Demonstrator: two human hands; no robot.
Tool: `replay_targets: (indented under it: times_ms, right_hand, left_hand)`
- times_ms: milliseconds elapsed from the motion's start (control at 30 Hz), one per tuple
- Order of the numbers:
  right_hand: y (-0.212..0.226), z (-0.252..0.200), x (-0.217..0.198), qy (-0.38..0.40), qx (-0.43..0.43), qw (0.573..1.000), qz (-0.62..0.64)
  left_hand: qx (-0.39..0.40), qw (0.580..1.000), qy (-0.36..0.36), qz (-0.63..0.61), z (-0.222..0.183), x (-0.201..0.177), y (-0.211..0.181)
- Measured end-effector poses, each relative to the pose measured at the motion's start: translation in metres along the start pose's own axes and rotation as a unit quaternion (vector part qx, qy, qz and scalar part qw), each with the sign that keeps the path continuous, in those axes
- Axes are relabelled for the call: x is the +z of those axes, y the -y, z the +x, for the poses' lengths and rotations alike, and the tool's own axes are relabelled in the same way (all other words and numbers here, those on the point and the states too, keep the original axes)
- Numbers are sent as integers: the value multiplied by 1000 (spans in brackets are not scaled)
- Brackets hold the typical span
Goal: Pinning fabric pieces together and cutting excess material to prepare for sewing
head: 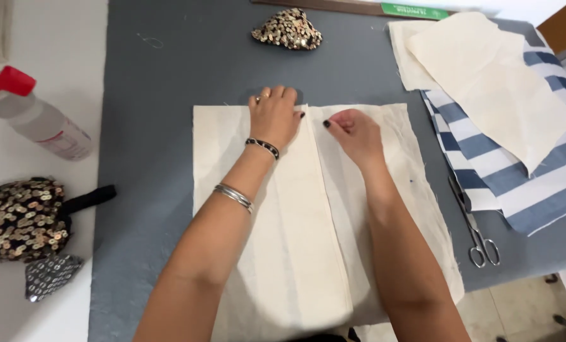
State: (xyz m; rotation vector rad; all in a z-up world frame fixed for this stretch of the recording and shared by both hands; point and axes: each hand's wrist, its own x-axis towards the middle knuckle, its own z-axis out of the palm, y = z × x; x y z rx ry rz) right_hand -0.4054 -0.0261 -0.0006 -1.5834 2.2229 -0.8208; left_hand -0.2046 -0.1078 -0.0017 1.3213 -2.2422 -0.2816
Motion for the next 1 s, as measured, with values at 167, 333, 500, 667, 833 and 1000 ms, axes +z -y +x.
replay_targets:
  times_ms: [167,333,500,667,833,1000]
  right_hand:
    - [6,6,9,0,87,993,-74]
    - [26,0,2,10,106,992,-65]
    - [32,-6,-6,21,103,990,-97]
    - [19,-12,-36,37,89,990,-106]
    - [13,-8,-44,11,19,993,113]
    - [57,-33,16,158,-4,883,443]
  left_hand:
    - [4,999,23,28,8,-2,5]
    - [-3,999,19,28,13,8,8]
    - [-35,998,57,12,16,14,6]
    - [-32,998,59,9,14,14,7]
    - [1,998,61,5,16,12,9]
    - [26,997,69,-35,14,11,18]
